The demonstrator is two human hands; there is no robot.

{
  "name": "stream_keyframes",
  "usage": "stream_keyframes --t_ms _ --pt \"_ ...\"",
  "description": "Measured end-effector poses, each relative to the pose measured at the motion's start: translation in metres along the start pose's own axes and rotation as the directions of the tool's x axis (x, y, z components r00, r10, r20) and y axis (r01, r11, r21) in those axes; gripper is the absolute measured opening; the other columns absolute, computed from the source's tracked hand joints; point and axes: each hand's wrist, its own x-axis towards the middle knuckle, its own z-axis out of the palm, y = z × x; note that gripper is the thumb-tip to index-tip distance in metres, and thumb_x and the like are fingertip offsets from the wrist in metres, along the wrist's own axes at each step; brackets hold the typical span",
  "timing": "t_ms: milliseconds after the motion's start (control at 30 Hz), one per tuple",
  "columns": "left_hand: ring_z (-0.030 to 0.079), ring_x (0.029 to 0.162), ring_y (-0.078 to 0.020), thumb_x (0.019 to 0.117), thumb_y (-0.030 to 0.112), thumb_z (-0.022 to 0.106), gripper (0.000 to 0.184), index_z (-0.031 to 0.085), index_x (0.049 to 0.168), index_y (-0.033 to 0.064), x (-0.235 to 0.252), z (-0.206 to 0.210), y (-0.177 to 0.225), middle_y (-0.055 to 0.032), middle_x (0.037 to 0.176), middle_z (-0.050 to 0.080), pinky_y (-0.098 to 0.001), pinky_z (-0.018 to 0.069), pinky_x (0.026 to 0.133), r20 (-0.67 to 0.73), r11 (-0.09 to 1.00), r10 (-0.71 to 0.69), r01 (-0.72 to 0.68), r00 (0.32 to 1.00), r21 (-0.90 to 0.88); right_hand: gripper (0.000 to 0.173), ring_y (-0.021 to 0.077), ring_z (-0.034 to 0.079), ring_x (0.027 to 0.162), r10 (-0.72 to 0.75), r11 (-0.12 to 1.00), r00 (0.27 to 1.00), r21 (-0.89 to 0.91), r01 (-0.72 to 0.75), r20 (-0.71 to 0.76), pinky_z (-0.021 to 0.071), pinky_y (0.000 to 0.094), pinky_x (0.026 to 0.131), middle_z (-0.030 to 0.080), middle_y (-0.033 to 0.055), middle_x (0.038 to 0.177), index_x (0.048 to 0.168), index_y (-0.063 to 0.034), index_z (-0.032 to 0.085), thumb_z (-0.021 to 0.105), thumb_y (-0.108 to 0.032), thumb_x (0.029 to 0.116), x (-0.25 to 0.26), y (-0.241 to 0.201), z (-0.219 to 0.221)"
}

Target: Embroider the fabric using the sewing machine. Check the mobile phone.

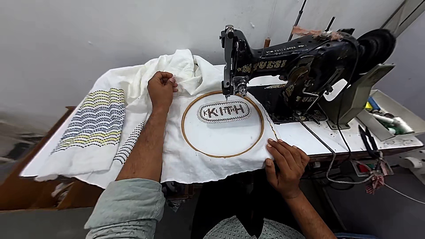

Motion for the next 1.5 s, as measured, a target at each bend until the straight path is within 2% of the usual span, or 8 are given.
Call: stream_keyframes --t_ms 233,433,667,867,1067,1133,1267,1500 --pt "0.071 0.069 -0.0111 0.1078 0.024 0.054 0.024 0.059 0.111 0.0011 -0.002 -0.001 0.004 -0.0051 0.088 0.07 -0.029 0.0616 0.065 -0.002 0.998 -0.056 0.056 0.998 -0.016 0.046 0.018 0.055 0.133 0.001 1.0 1.0 0.004 -0.001 -0.004 0.029 0.0426 0.117 0.07 0.0017 0.132 0.123 -0.0157 0.072 0.04 -0.043 0.105 0.0 0.0 0.001" --pt "0.058 0.053 -0.0086 0.1098 0.043 0.043 0.048 0.061 0.087 0.0051 0.001 0.001 0.003 0.0001 0.068 0.061 -0.0278 0.0522 0.054 0.006 0.995 -0.021 0.021 1.0 0.101 0.045 0.0173 0.055 0.133 -0.002 1.0 1.0 0.0 0.002 -0.005 0.029 0.042 0.117 0.07 0.0013 0.132 0.123 -0.0157 0.072 0.041 -0.043 0.1047 0.0 0.001 0.001" --pt "0.062 0.07 -0.013 0.1041 0.026 0.06 0.026 0.064 0.11 0.0017 0.001 0.004 -0.002 -0.0085 0.092 0.067 -0.0322 0.0534 0.066 0.113 0.975 0.02 -0.044 0.993 0.216 0.046 0.0173 0.055 0.134 0.004 1.0 1.0 -0.002 -0.004 -0.009 0.0286 0.042 0.117 0.07 0.0011 0.133 0.123 -0.016 0.072 0.039 -0.043 0.105 0.0 0.001 0.002" --pt "0.067 0.081 -0.022 0.1047 0.036 0.056 0.04 0.066 0.111 -0.0019 0.011 -0.008 -0.002 -0.0144 0.097 0.069 -0.0435 0.0556 0.077 -0.08 0.973 0.063 -0.044 0.995 0.226 0.045 0.0178 0.055 0.134 0.006 1.0 1.0 -0.007 -0.006 0.003 0.0299 0.0427 0.116 0.07 0.0014 0.133 0.124 -0.0166 0.072 0.04 -0.043 0.1052 -0.001 0.0 0.001" --pt "0.059 0.06 -0.01 0.108 0.048 0.045 0.053 0.062 0.085 0.0038 0.016 -0.025 0.002 -0.001 0.072 0.059 -0.0317 0.0526 0.062 -0.325 0.997 -0.036 0.054 0.945 0.048 0.047 0.0189 0.055 0.135 0.005 1.0 1.0 -0.014 -0.005 0.017 0.0298 0.0439 0.118 0.07 0.0028 0.133 0.124 -0.0146 0.072 0.039 -0.043 0.1055 0.0 -0.001 -0.002" --pt "0.063 0.07 -0.0135 0.1081 0.042 0.047 0.045 0.063 0.094 0.0023 0.016 -0.025 -0.001 -0.0051 0.082 0.064 -0.0348 0.0545 0.069 -0.365 0.994 -0.015 0.053 0.931 0.096 0.046 0.0183 0.055 0.135 0.011 1.0 1.0 -0.015 -0.011 0.013 0.0299 0.0436 0.117 0.069 0.0024 0.134 0.124 -0.015 0.072 0.04 -0.042 0.1053 0.0 -0.003 -0.002" --pt "0.057 0.129 -0.0323 0.1011 0.018 0.054 0.051 0.046 0.147 -0.0023 0.006 -0.023 0.009 -0.0234 0.147 0.052 -0.0446 0.0466 0.108 -0.213 0.935 0.107 -0.025 0.971 0.354 0.045 0.0184 0.054 0.135 0.012 1.0 1.0 -0.015 -0.012 0.011 0.0302 0.044 0.117 0.069 0.0023 0.134 0.123 -0.0147 0.072 0.04 -0.041 0.1052 0.0 -0.004 -0.002" --pt "0.053 0.133 -0.0382 0.1024 0.019 0.05 0.037 0.063 0.133 0.0025 -0.001 -0.013 0.013 -0.0227 0.139 0.059 -0.0535 0.0396 0.112 -0.059 0.862 0.207 -0.153 0.977 0.483 0.045 0.0219 0.055 0.136 0.017 1.0 0.999 0.0 -0.017 0.028 0.0321 0.0477 0.118 0.068 0.0042 0.136 0.125 -0.0129 0.072 0.041 -0.038 0.1056 0.001 -0.006 -0.004"
